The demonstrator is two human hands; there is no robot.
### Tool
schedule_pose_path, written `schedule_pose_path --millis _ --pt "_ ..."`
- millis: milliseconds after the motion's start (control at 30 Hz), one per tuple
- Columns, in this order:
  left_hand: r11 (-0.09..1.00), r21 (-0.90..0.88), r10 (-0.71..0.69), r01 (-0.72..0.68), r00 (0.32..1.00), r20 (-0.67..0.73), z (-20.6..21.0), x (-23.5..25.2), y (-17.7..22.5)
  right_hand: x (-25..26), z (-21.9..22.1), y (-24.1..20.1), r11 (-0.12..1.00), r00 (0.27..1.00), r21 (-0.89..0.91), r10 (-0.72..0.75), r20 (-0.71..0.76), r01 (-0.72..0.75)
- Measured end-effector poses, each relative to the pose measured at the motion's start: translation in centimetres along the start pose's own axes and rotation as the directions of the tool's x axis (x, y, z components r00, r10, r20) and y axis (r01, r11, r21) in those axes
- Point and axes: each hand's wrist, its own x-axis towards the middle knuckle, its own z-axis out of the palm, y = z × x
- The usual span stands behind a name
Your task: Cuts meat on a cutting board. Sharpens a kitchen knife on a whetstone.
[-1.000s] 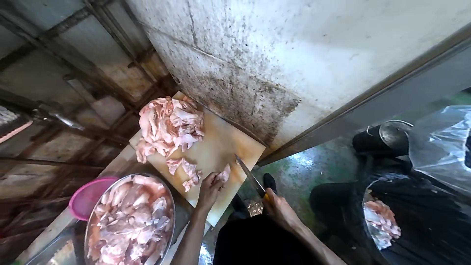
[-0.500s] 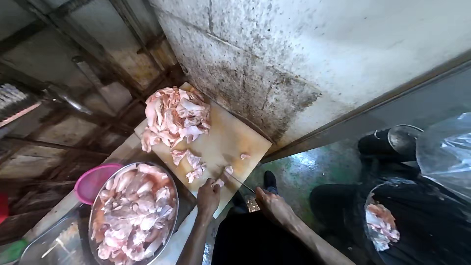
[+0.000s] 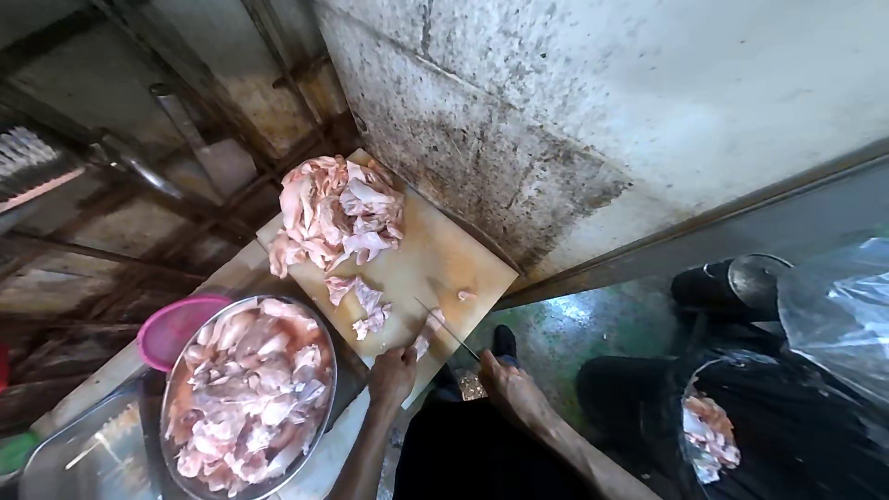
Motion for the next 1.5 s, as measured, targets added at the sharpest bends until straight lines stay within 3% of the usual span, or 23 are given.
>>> schedule_pose_path --millis 67,133,200,267,400,467,633,700,900,1100,1267,1367,1500 --pt "0.997 0.038 -0.065 0.067 0.997 -0.042 -0.4 -0.8 0.1 0.0 0.0 -0.6 0.998 0.998 -0.011 -0.063 0.013 0.063" --pt "0.997 0.054 -0.040 0.049 0.987 -0.155 -0.4 -1.5 -0.1 0.1 0.3 -1.4 0.992 0.991 -0.034 -0.119 0.069 0.121" --pt "0.989 0.022 0.144 -0.146 0.923 -0.358 0.9 -1.3 -0.9 0.6 0.9 -1.9 0.983 0.979 -0.061 -0.165 0.120 0.173" --pt "0.933 -0.053 0.278 -0.357 0.806 -0.522 2.9 -0.4 -1.3 1.1 1.5 -2.2 0.973 0.970 -0.079 -0.203 0.135 0.215" --pt "0.854 -0.126 0.295 -0.505 0.668 -0.683 6.1 1.5 -1.8 1.7 2.2 -1.8 0.965 0.965 -0.112 -0.223 0.139 0.239" --pt "0.835 -0.161 0.268 -0.527 0.644 -0.717 6.6 1.7 -2.1 1.1 2.4 -0.4 0.967 0.971 -0.120 -0.212 0.110 0.225" --pt "0.826 -0.179 0.279 -0.534 0.665 -0.693 6.9 1.6 -3.3 -0.2 2.5 3.4 0.990 0.994 -0.091 -0.109 0.032 0.111" --pt "0.854 -0.167 0.284 -0.492 0.711 -0.643 6.6 1.5 -2.8 -0.5 2.5 3.6 0.996 0.998 -0.063 -0.062 0.002 0.062" --pt "0.966 -0.118 0.166 -0.229 0.904 -0.394 4.4 0.5 -0.1 0.0 2.0 1.6 1.000 1.000 -0.016 0.008 -0.020 -0.009" --pt "1.000 0.005 0.018 -0.017 0.992 -0.121 1.9 -0.8 1.3 1.3 1.6 1.9 0.992 0.998 0.117 0.054 -0.009 -0.053" --pt "0.989 -0.053 0.132 -0.139 0.985 -0.110 1.0 0.3 0.5 1.4 0.4 2.8 0.976 0.998 0.218 -0.001 -0.058 0.014" --pt "0.949 -0.185 0.226 -0.253 0.961 -0.157 0.8 0.8 0.2 1.1 0.2 3.4 0.968 0.995 0.248 -0.023 -0.095 0.046" --pt "0.844 -0.441 0.252 -0.306 0.951 -0.179 0.8 1.5 1.0 0.7 0.8 4.0 0.957 0.990 0.281 -0.042 -0.132 0.078"
